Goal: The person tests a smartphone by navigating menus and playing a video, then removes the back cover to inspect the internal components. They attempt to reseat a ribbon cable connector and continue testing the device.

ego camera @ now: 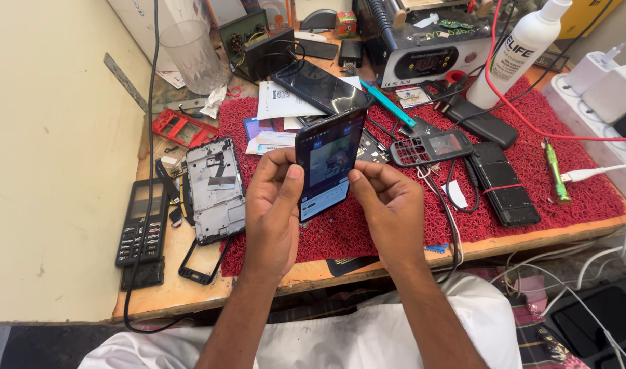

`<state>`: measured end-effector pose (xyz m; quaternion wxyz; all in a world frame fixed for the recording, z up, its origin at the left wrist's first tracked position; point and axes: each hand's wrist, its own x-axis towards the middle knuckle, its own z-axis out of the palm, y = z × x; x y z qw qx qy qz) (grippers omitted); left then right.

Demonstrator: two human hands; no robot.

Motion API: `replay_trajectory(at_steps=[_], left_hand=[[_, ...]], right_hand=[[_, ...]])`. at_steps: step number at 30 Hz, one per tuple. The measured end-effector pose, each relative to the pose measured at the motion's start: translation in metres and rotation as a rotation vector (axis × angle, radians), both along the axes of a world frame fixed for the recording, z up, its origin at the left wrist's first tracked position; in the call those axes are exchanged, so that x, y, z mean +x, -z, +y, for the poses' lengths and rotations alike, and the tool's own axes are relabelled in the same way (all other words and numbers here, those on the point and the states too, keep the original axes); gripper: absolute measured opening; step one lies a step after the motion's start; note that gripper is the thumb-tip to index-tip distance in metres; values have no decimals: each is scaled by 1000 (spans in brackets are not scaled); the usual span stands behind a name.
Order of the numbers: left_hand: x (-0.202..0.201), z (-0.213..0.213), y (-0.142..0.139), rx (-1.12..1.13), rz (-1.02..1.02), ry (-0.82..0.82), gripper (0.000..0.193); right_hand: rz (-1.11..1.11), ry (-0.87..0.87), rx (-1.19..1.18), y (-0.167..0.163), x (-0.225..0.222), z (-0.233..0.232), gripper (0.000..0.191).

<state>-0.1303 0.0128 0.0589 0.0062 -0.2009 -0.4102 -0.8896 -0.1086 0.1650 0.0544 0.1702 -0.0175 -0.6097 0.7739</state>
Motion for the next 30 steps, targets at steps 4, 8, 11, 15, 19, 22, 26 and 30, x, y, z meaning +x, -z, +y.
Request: replay_trajectory(at_steps=[4, 8, 11, 15, 19, 22, 26, 30], left_hand=[[4, 0, 2, -13, 21, -14, 21], [8, 2, 4, -15, 14, -32, 21], [11, 4, 4, 6, 4, -31, 22], [12, 2, 5, 20, 0, -27, 22], [14, 3, 5, 44, 37, -16, 21], [15, 4, 2, 47, 36, -30, 28], [17, 3, -5, 76, 62, -53, 47], [23, 3, -10, 77, 89, -88, 56]], right_hand=[[0, 47, 44, 1, -1, -2, 20], [53, -3, 5, 1, 0, 0, 20], [73, -39, 72, -1, 5, 2, 24], [51, -24, 51, -2, 6, -1, 24], [38, 18, 27, -1, 3, -2, 21], [48, 24, 23, 0, 3, -2, 21], [65, 40, 22, 1, 4, -3, 21], [68, 65, 60, 1, 7, -6, 21]])
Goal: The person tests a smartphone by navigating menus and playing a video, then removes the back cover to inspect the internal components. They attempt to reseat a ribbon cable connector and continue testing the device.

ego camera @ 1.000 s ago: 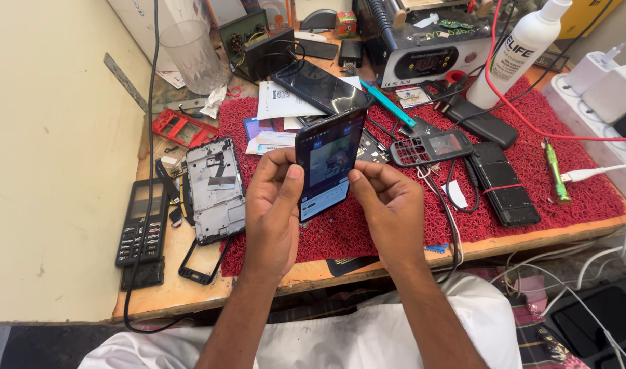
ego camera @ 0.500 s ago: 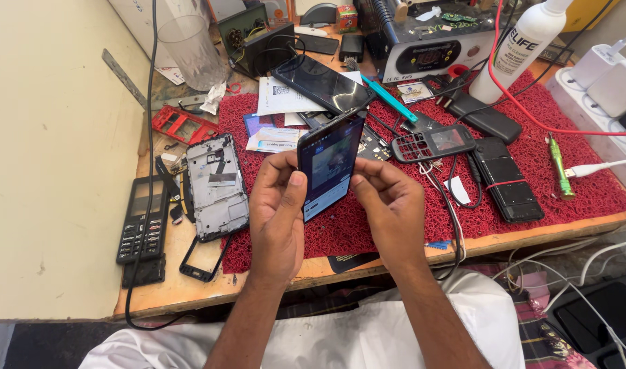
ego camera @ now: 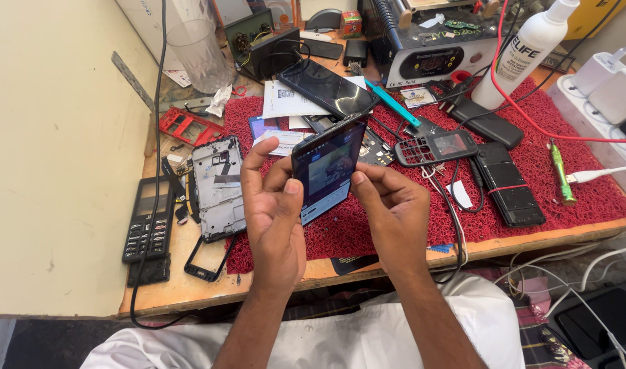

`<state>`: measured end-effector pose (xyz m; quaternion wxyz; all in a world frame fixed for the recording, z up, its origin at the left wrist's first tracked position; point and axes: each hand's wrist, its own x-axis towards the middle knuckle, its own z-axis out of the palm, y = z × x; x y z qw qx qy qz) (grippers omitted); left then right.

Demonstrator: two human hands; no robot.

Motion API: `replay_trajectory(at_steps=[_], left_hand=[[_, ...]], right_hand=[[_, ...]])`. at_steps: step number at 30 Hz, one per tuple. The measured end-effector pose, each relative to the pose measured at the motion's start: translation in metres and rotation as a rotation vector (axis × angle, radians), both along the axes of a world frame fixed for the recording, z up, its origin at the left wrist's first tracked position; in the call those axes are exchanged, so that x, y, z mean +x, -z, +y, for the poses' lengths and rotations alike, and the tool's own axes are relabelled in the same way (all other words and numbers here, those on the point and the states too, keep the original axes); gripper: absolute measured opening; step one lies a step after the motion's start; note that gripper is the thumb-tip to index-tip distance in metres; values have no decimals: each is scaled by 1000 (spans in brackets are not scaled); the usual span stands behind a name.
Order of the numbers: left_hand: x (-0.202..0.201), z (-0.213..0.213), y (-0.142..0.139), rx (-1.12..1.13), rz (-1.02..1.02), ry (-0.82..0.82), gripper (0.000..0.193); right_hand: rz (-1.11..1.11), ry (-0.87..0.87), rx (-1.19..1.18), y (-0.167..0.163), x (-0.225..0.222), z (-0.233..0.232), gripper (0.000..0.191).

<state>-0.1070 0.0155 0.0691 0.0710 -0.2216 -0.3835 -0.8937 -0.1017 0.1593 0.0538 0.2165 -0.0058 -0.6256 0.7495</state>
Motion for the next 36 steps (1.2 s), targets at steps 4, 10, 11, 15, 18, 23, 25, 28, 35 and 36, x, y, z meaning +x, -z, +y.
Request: replay_trajectory(at_steps=[4, 10, 11, 15, 18, 23, 25, 28, 35, 36], left_hand=[[5, 0, -4, -30, 27, -12, 58], [10, 2, -7, -60, 50, -55, 61], [12, 3, -7, -57, 46, -56, 61], [13, 4, -9, -45, 45, -47, 62], [14, 4, -11, -40, 49, -41, 62], [15, 4, -12, -30, 24, -59, 62], [16, 5, -11, -22, 17, -66, 61], [15, 5, -12, 34, -15, -53, 59], [14, 9, -23, -10, -83, -109, 61], [14, 12, -26, -24, -72, -107, 61]], right_hand=[[5, 11, -10, -2, 2, -3, 19], [64, -41, -70, -7, 1, -1, 21], [77, -62, -98, -6, 2, -1, 22], [95, -66, -40, -7, 5, 0, 24], [75, -52, 11, -8, 5, 0, 25], [40, -22, 45, -9, 8, -1, 25], [45, -56, 38, -11, 10, -1, 28], [129, -206, 27, -16, 11, -5, 44], [189, -309, 342, -27, 21, -9, 99], [179, -331, 260, -25, 20, -11, 92]])
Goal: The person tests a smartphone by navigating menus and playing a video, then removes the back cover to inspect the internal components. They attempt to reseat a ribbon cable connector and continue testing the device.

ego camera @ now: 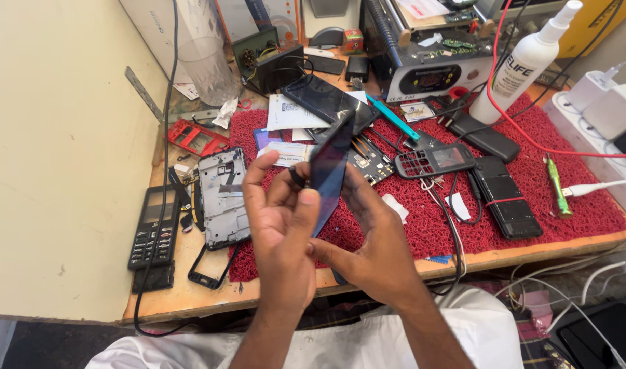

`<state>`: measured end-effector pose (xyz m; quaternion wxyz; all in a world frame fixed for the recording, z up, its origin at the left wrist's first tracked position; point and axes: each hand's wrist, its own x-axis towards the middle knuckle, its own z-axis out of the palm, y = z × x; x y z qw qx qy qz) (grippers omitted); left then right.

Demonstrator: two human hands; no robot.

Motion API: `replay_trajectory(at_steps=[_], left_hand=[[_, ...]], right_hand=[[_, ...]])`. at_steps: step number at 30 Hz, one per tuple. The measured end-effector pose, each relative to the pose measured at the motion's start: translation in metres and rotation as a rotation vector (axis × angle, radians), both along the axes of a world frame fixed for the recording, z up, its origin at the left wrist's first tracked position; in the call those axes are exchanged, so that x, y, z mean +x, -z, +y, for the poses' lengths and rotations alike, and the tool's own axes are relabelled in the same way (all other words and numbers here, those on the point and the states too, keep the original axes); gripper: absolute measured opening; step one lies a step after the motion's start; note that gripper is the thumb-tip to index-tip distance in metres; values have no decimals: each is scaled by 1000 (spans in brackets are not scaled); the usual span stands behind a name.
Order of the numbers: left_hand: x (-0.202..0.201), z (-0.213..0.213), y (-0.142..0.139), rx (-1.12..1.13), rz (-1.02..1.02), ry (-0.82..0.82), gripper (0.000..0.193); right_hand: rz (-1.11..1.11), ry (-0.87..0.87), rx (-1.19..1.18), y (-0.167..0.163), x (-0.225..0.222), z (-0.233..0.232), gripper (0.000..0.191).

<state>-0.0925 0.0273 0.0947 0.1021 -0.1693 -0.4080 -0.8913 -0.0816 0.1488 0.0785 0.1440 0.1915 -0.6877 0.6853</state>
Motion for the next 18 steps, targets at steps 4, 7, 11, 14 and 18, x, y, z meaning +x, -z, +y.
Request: replay_trajectory(at_steps=[4, 7, 11, 14, 18], left_hand=[[11, 11, -10, -208, -19, -33, 62], [20, 22, -18, -381, 111, -125, 58], [39, 24, -26, -602, 344, -325, 47], [46, 25, -28, -631, 378, -359, 38], [46, 26, -28, -664, 482, -417, 28]], right_hand=[[-178, -14, -256, 12, -6, 0, 77], [-398, 65, -493, 18, -10, 7, 74], [-17, -144, -485, 17, -4, 12, 86], [115, -236, -414, 15, 1, 13, 83], [-57, -344, -646, 17, -2, 17, 72]])
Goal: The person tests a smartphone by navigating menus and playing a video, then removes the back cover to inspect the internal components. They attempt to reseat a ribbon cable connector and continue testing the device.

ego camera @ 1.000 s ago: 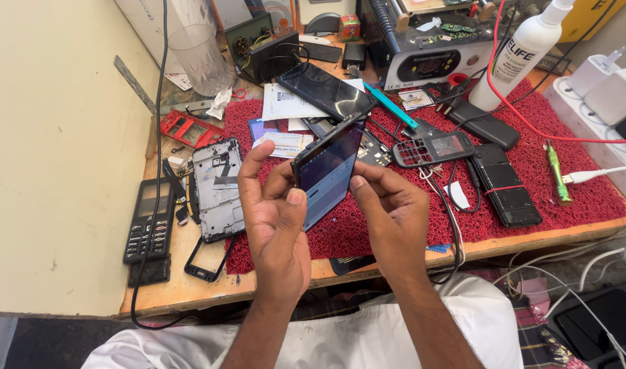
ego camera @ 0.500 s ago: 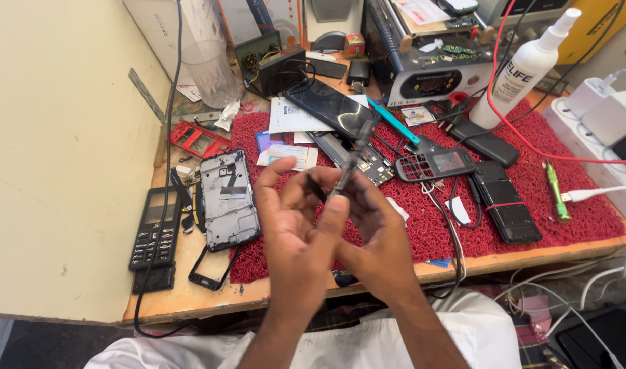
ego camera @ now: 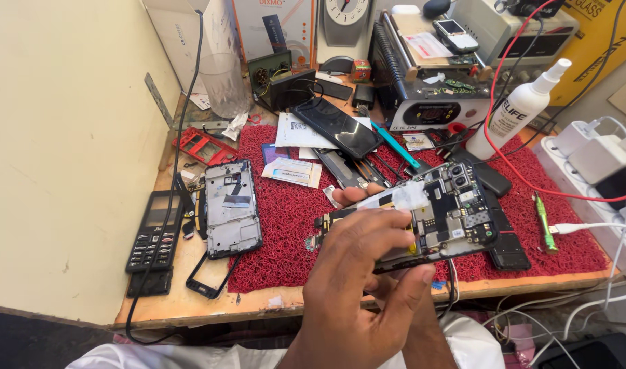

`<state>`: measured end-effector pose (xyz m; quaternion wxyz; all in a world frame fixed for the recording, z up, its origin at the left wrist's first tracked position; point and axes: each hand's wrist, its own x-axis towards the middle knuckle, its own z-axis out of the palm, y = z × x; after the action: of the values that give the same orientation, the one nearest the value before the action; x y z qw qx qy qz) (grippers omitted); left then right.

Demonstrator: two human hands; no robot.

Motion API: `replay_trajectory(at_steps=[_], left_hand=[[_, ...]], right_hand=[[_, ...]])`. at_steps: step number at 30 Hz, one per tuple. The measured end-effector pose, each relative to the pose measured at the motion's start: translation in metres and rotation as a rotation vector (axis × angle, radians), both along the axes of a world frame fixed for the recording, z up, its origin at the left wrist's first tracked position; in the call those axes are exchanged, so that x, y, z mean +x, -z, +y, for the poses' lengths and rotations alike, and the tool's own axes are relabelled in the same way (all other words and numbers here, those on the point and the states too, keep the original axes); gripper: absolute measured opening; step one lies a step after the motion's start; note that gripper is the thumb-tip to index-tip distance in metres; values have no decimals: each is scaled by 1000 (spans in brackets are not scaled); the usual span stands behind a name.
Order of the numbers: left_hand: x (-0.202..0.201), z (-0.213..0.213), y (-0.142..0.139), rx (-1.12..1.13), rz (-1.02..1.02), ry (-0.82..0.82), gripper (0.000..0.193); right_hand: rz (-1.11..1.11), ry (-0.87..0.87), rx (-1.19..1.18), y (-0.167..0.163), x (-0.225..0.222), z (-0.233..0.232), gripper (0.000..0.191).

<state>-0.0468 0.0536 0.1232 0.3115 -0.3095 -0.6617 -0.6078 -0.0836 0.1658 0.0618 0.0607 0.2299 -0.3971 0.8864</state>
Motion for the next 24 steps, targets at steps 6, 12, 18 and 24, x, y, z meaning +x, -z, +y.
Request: replay_trajectory(at_steps=[6, 12, 18, 24], left_hand=[[1, 2, 3, -3, -10, 2, 29], [0, 1, 6, -15, 1, -37, 31], [2, -1, 3, -39, 3, -76, 27], [3, -3, 0, -71, 9, -104, 28]], right_hand=[[-64, -67, -77, 9, 0, 6, 64], [-61, -65, -60, 13, -2, 8, 57], [-176, -151, -270, 17, -8, 11, 51], [-176, -123, -248, 19, -9, 12, 51]])
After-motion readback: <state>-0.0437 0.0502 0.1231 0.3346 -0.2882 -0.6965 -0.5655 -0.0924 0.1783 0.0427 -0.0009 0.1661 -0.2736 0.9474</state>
